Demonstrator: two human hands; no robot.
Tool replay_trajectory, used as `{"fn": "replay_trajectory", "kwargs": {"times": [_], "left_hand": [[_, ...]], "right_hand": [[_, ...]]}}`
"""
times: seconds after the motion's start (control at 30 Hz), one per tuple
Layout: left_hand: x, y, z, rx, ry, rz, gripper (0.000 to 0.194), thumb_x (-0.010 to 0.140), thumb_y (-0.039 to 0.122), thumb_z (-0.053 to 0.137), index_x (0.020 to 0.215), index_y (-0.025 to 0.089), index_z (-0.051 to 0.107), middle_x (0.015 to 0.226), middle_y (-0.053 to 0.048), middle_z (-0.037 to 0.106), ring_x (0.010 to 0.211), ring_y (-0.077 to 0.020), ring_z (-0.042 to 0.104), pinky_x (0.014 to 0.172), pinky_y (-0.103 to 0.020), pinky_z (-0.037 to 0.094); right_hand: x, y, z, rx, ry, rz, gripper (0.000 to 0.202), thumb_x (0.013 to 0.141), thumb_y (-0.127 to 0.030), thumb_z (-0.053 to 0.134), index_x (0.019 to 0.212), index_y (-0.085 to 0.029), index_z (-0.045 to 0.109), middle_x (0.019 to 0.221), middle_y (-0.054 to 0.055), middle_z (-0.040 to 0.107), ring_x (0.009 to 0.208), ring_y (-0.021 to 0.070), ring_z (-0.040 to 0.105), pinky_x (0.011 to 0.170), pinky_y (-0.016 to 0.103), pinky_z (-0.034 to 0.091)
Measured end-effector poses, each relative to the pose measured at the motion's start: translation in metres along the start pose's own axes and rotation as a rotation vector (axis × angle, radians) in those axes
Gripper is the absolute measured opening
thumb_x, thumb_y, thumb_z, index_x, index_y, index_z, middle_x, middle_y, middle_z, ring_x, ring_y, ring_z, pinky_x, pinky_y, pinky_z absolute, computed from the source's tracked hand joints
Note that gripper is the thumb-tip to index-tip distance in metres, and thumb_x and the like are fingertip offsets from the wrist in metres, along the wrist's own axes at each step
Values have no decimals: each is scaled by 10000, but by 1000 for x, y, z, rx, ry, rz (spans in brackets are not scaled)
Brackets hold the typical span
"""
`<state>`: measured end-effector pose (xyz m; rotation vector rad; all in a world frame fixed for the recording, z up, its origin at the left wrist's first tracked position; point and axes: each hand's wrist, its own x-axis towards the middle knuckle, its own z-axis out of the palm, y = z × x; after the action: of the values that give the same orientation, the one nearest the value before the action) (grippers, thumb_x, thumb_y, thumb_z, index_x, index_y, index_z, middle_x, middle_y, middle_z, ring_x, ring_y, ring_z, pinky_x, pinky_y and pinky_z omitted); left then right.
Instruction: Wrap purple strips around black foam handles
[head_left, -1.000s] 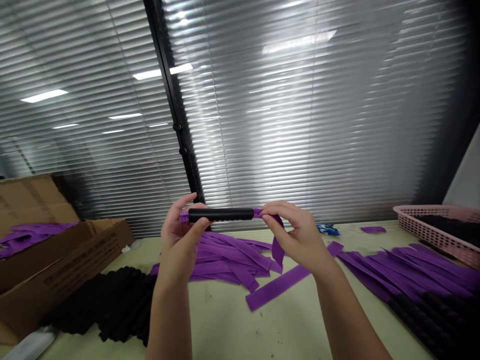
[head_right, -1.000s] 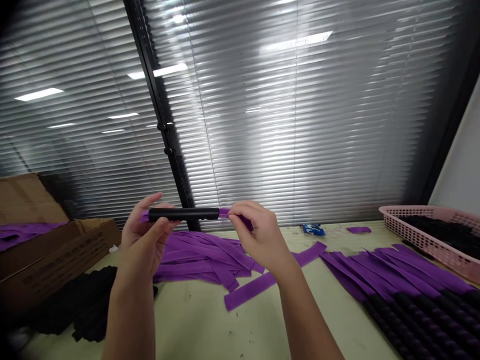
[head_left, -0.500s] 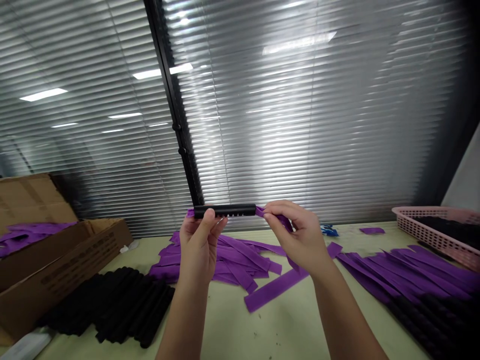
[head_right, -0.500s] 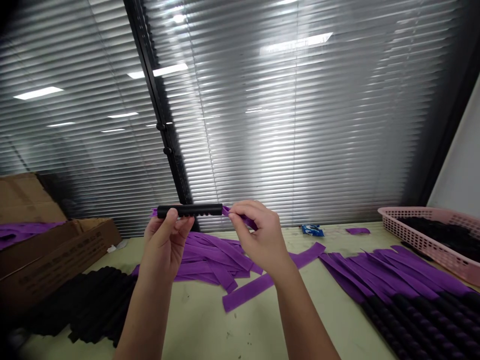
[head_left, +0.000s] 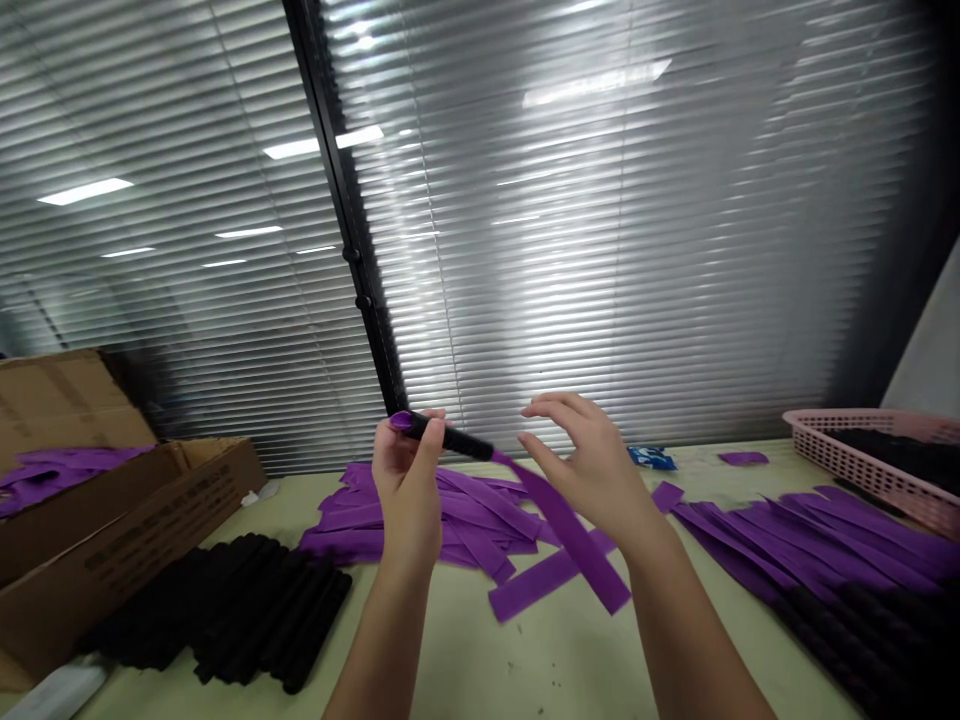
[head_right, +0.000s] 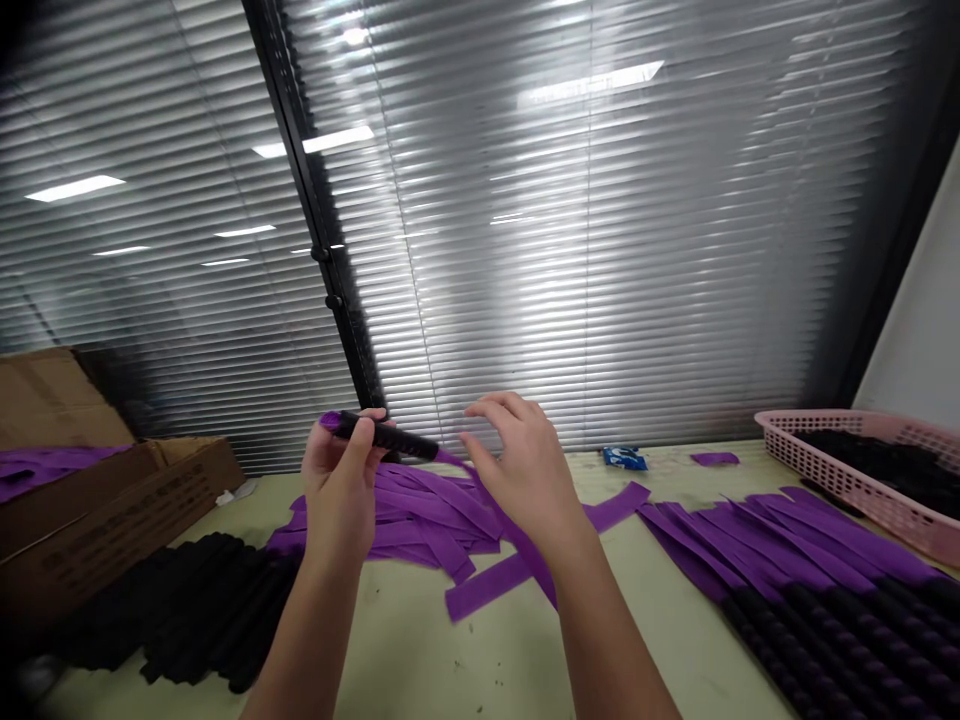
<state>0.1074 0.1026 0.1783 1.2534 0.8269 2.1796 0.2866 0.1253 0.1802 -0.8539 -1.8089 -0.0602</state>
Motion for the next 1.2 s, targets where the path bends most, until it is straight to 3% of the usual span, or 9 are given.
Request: {"fn": "replay_trajectory", "kwargs": {"times": [0.07,0.17,0.33,0.5,0.6,0.83,1.0,1.2], "left_hand": [[-3,0,2,97,-32,150,210,807,306,699,913,193,557,911,-20,675,859,-144,658,795,-291,519],[-9,-1,2,228,-110,299,220,792,228,715,908,200,530,829,1,642,780,-141,647,731,-278,512],[-13,-5,-3,489,-244,494,192,804,173,689,936,218,556,901,-7,623,842,-148,628,751,-274,502],[-15,-2,-4,624,-313,621,190,818,143,654,942,227,538,916,-4,642,851,-148,637,747,-255,502],[-16,0,-4,647,-358,609,179,818,155,653,948,227,553,899,1,659,829,-145,648,738,-244,501],[-17,6,-1,668,-514,402,155,880,263,616,1027,230,577,847,20,670,717,-120,624,641,-213,465],[-18,1,2,732,-614,354,375,909,273,580,1273,279,487,1131,-24,659,985,-187,628,826,-291,474],[-17,-3,5,779,-673,311,295,917,251,564,1208,254,514,1101,-28,655,969,-191,616,823,-295,459]], "right_hand": [[-1,-6,0,65,-23,-12,138,895,-267,593,1025,-259,638,1065,47,648,1029,246,590,856,414,501],[-3,-22,-1,185,-20,-65,115,908,-260,584,1008,-261,640,1026,37,653,998,216,603,835,363,515],[-5,-41,-4,256,62,-123,81,893,-235,603,960,-257,642,1006,32,642,991,210,597,863,365,506],[-5,-41,-6,242,63,-96,59,875,-239,630,928,-253,651,1054,45,618,1035,225,582,897,385,494],[-6,-38,-6,258,17,-111,55,866,-249,652,920,-255,659,1108,48,603,1066,234,571,898,392,496],[-4,-35,-8,363,-43,-51,117,937,-233,542,923,-244,658,1104,42,593,1054,205,568,898,357,482],[-2,-28,-10,293,51,-21,121,932,-224,543,877,-234,651,1035,29,593,1017,186,569,873,322,461],[1,-12,-13,248,197,8,104,913,-232,564,847,-235,645,980,18,615,964,186,585,829,322,459]]}}
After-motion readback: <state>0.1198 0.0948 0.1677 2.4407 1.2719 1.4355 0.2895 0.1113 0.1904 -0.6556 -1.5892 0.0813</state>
